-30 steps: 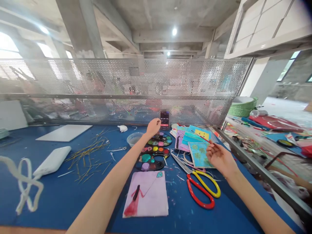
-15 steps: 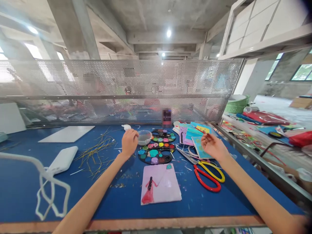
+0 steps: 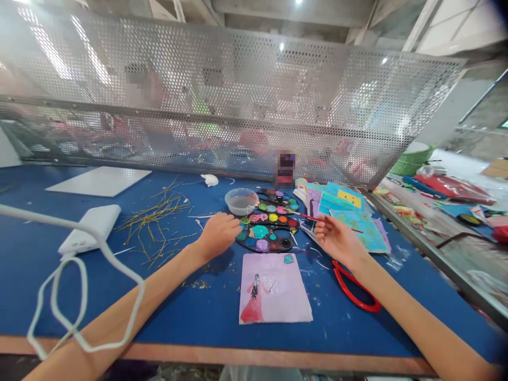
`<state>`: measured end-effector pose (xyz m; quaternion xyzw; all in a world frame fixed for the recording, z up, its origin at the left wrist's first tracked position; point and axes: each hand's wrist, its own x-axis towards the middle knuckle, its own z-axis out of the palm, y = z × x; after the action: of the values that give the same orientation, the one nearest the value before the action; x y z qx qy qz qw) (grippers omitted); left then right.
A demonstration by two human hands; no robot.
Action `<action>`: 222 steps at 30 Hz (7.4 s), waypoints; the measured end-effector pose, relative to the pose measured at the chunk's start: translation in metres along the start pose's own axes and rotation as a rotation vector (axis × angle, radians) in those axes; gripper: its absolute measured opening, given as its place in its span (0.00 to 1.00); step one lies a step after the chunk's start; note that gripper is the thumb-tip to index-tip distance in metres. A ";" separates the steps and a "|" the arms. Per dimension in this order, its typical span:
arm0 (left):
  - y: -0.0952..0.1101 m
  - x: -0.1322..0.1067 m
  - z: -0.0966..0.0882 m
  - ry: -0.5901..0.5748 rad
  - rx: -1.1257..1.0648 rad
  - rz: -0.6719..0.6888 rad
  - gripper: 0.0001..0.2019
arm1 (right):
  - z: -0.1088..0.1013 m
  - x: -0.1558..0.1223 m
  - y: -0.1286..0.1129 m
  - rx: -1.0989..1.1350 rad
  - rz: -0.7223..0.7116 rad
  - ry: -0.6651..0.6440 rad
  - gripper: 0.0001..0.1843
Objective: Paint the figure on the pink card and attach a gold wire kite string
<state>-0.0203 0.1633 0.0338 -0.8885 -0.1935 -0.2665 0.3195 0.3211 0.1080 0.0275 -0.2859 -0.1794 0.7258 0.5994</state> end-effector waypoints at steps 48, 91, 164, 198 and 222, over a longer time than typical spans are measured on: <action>0.016 -0.008 0.002 -0.072 -0.127 -0.043 0.15 | 0.007 -0.024 0.010 0.057 0.037 -0.025 0.14; 0.017 0.000 -0.002 0.015 -0.120 -0.038 0.15 | 0.011 -0.023 0.010 0.130 0.088 -0.032 0.18; 0.004 -0.015 0.011 -0.120 -0.207 -0.168 0.13 | 0.107 0.046 0.019 -1.219 -0.809 -0.211 0.18; 0.015 0.004 -0.005 -0.732 -0.141 -0.638 0.35 | 0.160 0.097 0.043 -2.221 -0.828 -0.285 0.14; 0.013 0.005 -0.004 -0.749 -0.119 -0.626 0.35 | 0.161 0.094 0.043 -2.207 -0.815 -0.332 0.14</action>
<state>-0.0114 0.1520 0.0330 -0.8390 -0.5375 -0.0224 0.0812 0.1755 0.2034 0.1072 -0.4720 -0.8611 -0.0373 0.1851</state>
